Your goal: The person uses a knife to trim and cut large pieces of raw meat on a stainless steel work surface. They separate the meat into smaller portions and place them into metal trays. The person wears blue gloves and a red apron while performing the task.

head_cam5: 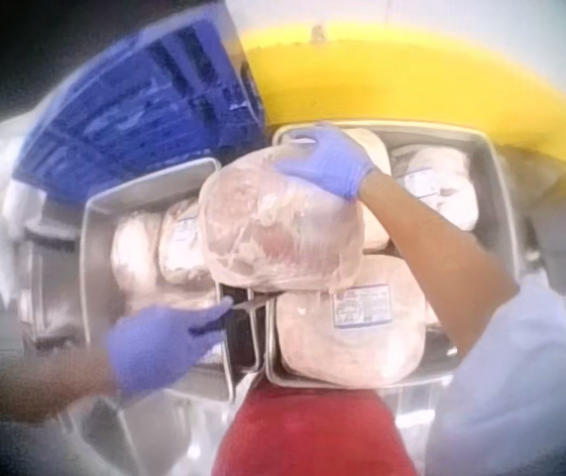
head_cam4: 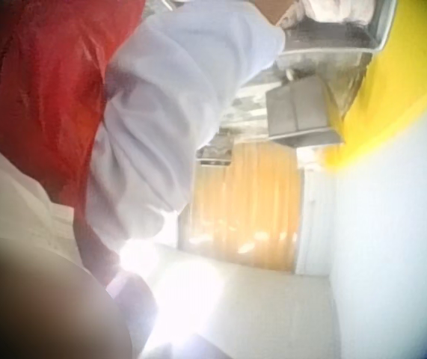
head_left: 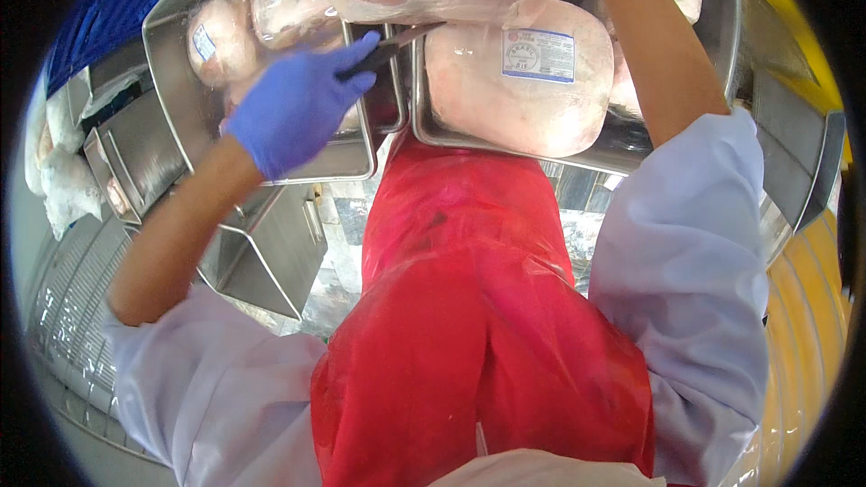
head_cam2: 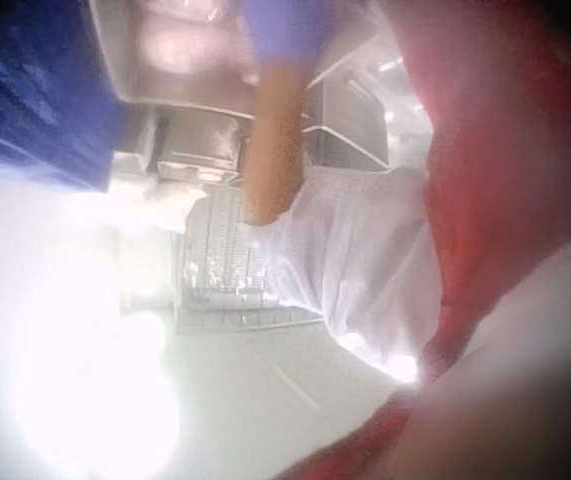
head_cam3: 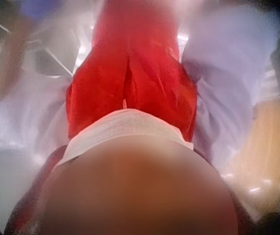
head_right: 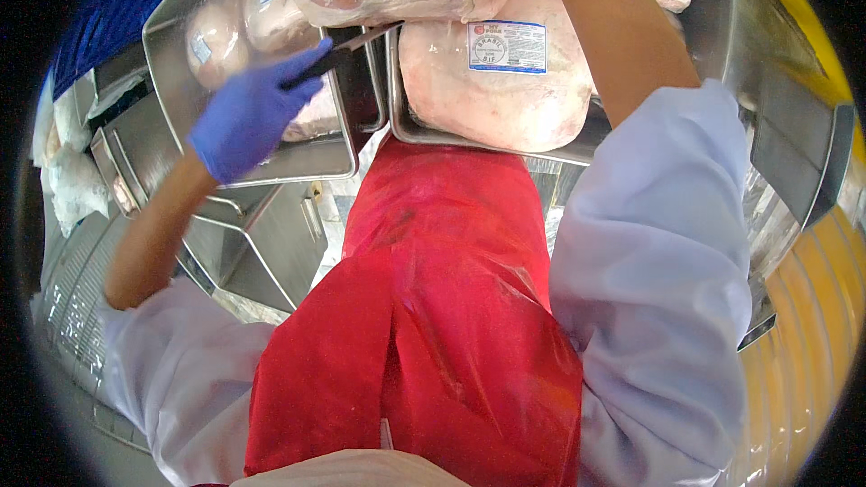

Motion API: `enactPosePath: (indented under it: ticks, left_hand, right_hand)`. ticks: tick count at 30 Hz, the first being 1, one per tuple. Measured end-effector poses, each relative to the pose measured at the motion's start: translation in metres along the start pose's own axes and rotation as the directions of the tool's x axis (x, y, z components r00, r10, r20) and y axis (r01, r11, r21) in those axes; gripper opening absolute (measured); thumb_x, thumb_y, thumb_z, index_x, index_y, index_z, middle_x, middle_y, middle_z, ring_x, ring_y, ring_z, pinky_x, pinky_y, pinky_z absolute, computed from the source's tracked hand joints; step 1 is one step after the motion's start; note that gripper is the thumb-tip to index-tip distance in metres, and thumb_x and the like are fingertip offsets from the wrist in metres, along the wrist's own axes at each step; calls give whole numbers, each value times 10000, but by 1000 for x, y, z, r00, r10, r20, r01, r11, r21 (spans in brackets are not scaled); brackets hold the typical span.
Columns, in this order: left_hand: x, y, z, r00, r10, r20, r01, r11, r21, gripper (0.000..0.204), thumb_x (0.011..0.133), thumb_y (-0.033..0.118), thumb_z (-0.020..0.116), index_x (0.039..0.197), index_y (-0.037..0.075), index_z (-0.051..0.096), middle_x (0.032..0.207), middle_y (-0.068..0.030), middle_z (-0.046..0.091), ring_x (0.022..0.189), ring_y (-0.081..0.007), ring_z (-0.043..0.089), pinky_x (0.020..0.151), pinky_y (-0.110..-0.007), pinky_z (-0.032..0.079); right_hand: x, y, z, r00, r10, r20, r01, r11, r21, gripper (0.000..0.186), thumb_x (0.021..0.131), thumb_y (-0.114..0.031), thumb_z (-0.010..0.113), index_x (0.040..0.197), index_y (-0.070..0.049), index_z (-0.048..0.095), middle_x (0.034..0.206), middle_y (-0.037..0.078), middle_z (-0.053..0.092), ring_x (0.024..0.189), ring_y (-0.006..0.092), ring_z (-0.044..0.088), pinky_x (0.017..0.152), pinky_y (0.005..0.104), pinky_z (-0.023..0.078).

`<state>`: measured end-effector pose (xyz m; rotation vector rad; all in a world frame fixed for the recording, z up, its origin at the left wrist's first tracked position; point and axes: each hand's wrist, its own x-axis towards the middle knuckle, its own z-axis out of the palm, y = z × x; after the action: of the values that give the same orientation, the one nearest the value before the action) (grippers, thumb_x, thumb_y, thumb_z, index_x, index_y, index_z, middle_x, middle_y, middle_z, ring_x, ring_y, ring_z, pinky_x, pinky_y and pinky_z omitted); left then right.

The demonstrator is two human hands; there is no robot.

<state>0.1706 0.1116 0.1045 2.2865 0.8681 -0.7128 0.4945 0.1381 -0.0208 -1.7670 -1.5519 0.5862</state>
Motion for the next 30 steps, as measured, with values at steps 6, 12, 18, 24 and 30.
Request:
enactPosePath:
  ticks: [6, 12, 18, 24, 30]
  left_hand:
    - [-44, -43, 124, 926, -19, -377, -96, 955, -282, 540, 919, 174, 666, 1431, 205, 499, 919, -238, 658, 822, -348, 670, 734, -404, 520]
    - [-2, -77, 188, 853, 73, -517, -206, 957, -204, 573, 888, 140, 699, 1427, 211, 516, 723, -190, 599, 610, -278, 592, 625, -380, 491]
    - [12, -91, 105, 796, 340, -501, -441, 893, -93, 532, 906, 140, 674, 1410, 229, 528, 800, -227, 634, 680, -295, 652, 669, -380, 510]
    - [40, -54, -4, 935, 354, 11, -337, 879, 339, 442, 961, 299, 600, 1391, 211, 555, 1070, -167, 655, 851, -158, 650, 759, -317, 514]
    - [76, -41, -51, 906, 388, 172, -420, 878, 229, 421, 947, 199, 595, 1366, 162, 587, 691, -15, 493, 594, -80, 441, 569, -247, 422]
  right_hand:
    - [-67, 31, 33, 907, 355, -225, -225, 863, 453, 859, 802, -518, 738, 1390, 46, 465, 1314, 228, 574, 1242, 303, 544, 1044, 337, 433]
    - [-107, 23, 57, 822, 556, -123, -189, 470, 862, 736, 922, -458, 620, 1417, 53, 433, 1424, 160, 499, 1266, 250, 518, 1086, 329, 402]
    - [-109, 41, 58, 962, 273, 19, -80, 213, 974, 618, 979, -403, 556, 1414, 25, 460, 1419, 113, 521, 1271, 185, 513, 1106, 320, 384]
    - [-109, 18, 57, 939, 343, -14, -72, 235, 969, 602, 965, -390, 593, 1400, 11, 480, 1353, 116, 571, 1242, 190, 533, 1080, 308, 407]
    - [-97, 10, 47, 934, 353, -59, -51, 293, 955, 642, 933, -428, 637, 1378, 13, 496, 1318, 126, 589, 1174, 190, 578, 1000, 307, 479]
